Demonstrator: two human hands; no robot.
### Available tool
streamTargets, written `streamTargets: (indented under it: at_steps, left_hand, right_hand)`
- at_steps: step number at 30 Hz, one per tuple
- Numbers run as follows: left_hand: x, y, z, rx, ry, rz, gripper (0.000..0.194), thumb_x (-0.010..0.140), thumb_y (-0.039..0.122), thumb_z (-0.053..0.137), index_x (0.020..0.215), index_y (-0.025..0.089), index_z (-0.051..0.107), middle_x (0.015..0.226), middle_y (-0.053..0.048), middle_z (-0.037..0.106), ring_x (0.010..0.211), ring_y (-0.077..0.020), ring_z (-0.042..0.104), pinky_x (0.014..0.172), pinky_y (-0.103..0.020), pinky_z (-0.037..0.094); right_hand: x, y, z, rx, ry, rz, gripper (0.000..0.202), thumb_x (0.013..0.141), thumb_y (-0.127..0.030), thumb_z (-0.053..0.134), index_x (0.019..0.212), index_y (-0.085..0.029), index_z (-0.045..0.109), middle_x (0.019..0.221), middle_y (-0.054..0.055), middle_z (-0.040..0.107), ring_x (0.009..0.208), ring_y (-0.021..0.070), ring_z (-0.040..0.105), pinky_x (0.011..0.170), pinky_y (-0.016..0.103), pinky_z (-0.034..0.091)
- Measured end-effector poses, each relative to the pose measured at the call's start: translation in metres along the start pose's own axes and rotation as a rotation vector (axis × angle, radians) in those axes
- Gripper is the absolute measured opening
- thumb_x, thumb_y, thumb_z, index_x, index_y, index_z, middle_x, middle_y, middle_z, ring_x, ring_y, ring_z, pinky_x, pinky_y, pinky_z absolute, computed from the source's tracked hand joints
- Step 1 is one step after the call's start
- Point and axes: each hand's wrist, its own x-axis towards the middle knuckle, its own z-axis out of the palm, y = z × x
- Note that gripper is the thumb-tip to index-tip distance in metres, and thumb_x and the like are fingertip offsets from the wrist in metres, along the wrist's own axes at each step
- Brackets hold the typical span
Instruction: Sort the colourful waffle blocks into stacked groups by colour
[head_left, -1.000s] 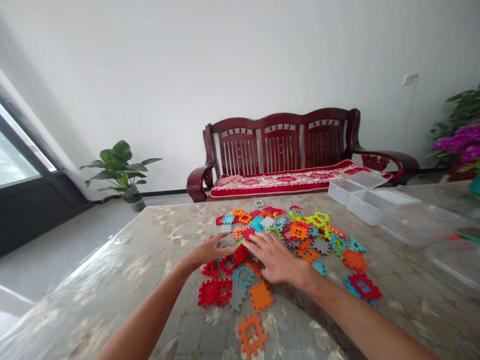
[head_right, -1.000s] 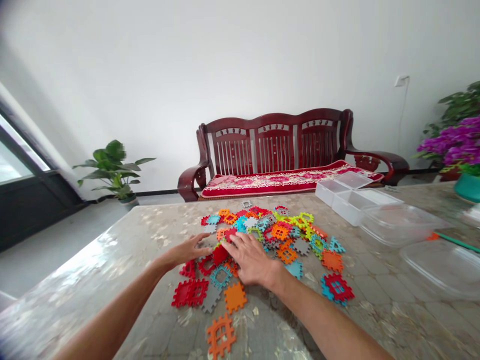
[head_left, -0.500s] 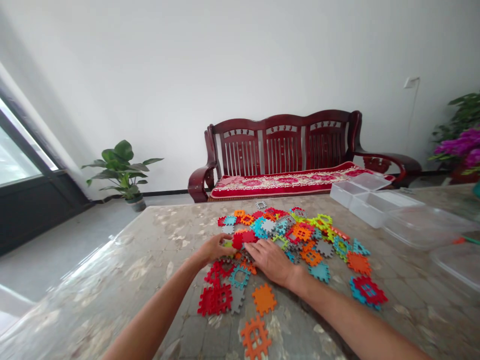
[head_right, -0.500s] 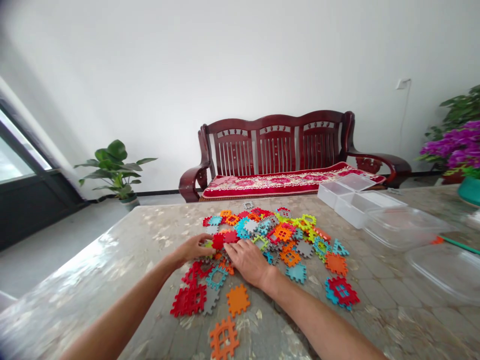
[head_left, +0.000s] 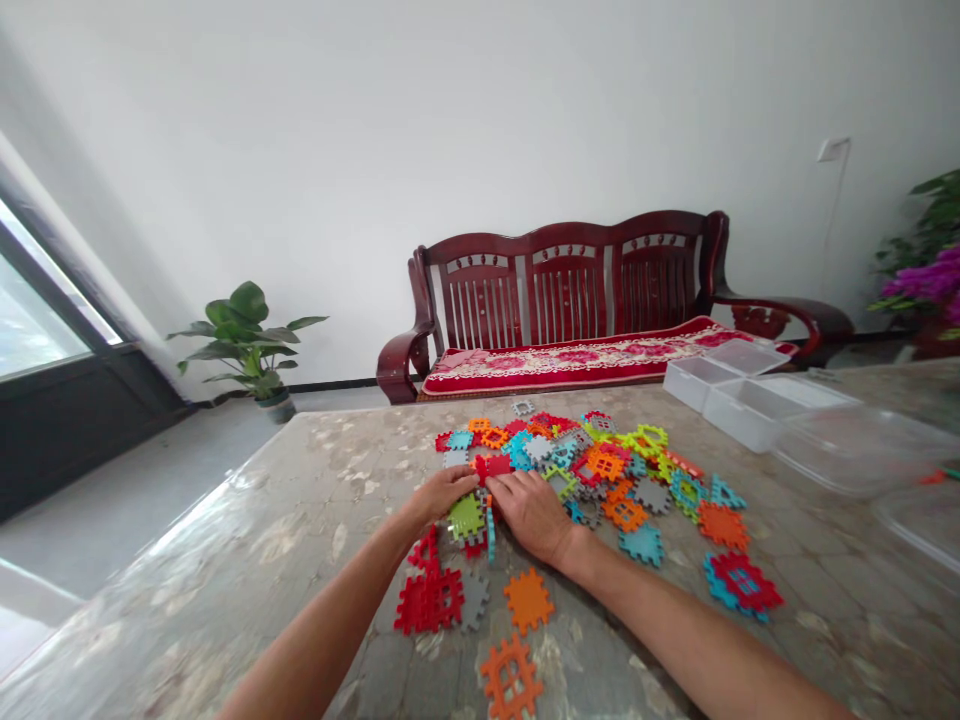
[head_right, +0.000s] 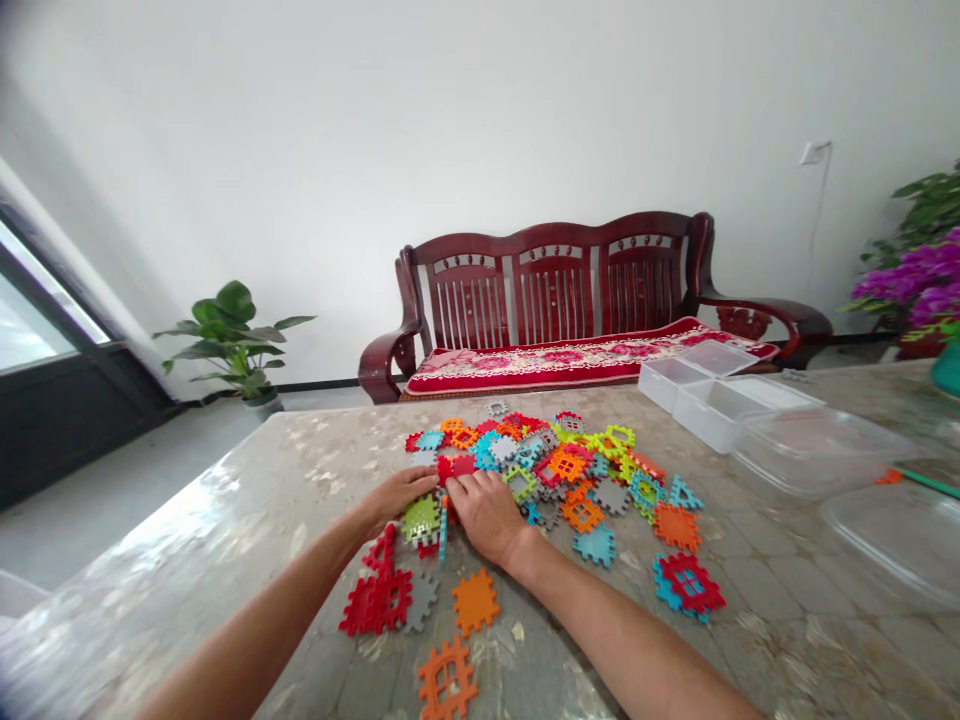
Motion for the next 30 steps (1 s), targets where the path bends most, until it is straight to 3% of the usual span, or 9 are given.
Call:
streamTargets:
  at_steps: [6, 11, 15, 18, 22, 26, 28, 30]
  left_hand:
    - [0.005, 0.0, 0.036, -0.198, 0.122, 0.069, 0.029, 0.064, 0.039, 0.068, 0.084, 0.019, 0.064, 0.07, 0.002, 0.066, 0.063, -0.0138, 0.059, 0.061, -0.026, 0.046]
    - [0.012, 0.021, 0.055, -0.296, 0.174, 0.133, 0.026, 0.07, 0.041, 0.065, 0.084, 0.02, 0.06, 0.068, 0.004, 0.061, 0.061, -0.012, 0.057, 0.058, -0.024, 0.047]
    - [0.02, 0.05, 0.07, -0.316, 0.106, 0.171, 0.027, 0.077, 0.046, 0.059, 0.089, 0.021, 0.062, 0.078, 0.002, 0.064, 0.066, -0.0114, 0.059, 0.059, -0.022, 0.047]
    - [0.021, 0.066, 0.075, -0.269, -0.024, 0.137, 0.036, 0.077, 0.047, 0.062, 0.104, 0.023, 0.064, 0.098, -0.003, 0.069, 0.079, -0.0139, 0.063, 0.064, -0.025, 0.051]
    - [0.01, 0.06, 0.054, 0.086, -0.103, 0.186, 0.051, 0.078, 0.046, 0.063, 0.124, 0.024, 0.059, 0.133, -0.009, 0.06, 0.116, -0.0222, 0.058, 0.091, -0.035, 0.051]
    - [-0.01, 0.028, 0.002, 0.559, -0.146, 0.355, 0.064, 0.074, 0.053, 0.066, 0.13, 0.023, 0.059, 0.139, -0.011, 0.056, 0.13, -0.0294, 0.049, 0.111, -0.044, 0.036]
    - [-0.026, 0.011, -0.024, 0.837, -0.23, 0.378, 0.082, 0.064, 0.059, 0.074, 0.138, 0.028, 0.053, 0.143, -0.01, 0.052, 0.135, -0.0326, 0.042, 0.114, -0.048, 0.03]
    - [-0.043, -0.003, -0.043, 1.004, -0.318, 0.332, 0.103, 0.055, 0.063, 0.078, 0.146, 0.03, 0.042, 0.152, -0.011, 0.041, 0.142, -0.0357, 0.032, 0.114, -0.05, 0.03]
  right_hand:
    - [0.015, -0.003, 0.0, 0.01, -0.02, 0.177, 0.021, 0.098, -0.014, 0.044, 0.108, -0.017, 0.061, 0.101, 0.01, 0.069, 0.093, 0.0222, 0.063, 0.08, 0.035, 0.048]
    - [0.022, 0.014, -0.024, 0.041, 0.011, 0.276, 0.024, 0.098, -0.014, 0.042, 0.114, -0.019, 0.059, 0.107, 0.009, 0.069, 0.099, 0.0214, 0.063, 0.086, 0.032, 0.047]
    - [0.024, 0.042, -0.048, 0.087, 0.062, 0.379, 0.029, 0.101, -0.02, 0.036, 0.118, -0.018, 0.059, 0.111, 0.011, 0.069, 0.104, 0.0219, 0.063, 0.089, 0.031, 0.046]
    - [0.019, 0.07, -0.058, 0.106, 0.079, 0.479, 0.032, 0.1, -0.019, 0.036, 0.121, -0.016, 0.06, 0.112, 0.012, 0.069, 0.105, 0.0225, 0.063, 0.089, 0.031, 0.046]
    - [0.003, 0.093, -0.066, 0.081, 0.208, 0.58, 0.041, 0.094, -0.009, 0.037, 0.129, -0.014, 0.058, 0.122, 0.014, 0.067, 0.113, 0.0238, 0.059, 0.099, 0.036, 0.043]
    - [-0.019, 0.065, -0.073, 0.238, 0.29, 0.397, 0.036, 0.094, -0.016, 0.044, 0.124, -0.021, 0.064, 0.123, 0.009, 0.067, 0.116, 0.0231, 0.057, 0.105, 0.04, 0.04]
    - [-0.031, 0.037, -0.075, 0.42, 0.142, 0.223, 0.03, 0.094, -0.025, 0.051, 0.12, -0.025, 0.066, 0.12, 0.005, 0.068, 0.114, 0.0198, 0.058, 0.104, 0.035, 0.042]
    - [-0.043, 0.008, -0.075, 0.527, -0.105, 0.065, 0.038, 0.086, -0.042, 0.065, 0.121, -0.026, 0.066, 0.124, 0.005, 0.067, 0.116, 0.022, 0.056, 0.104, 0.036, 0.041]
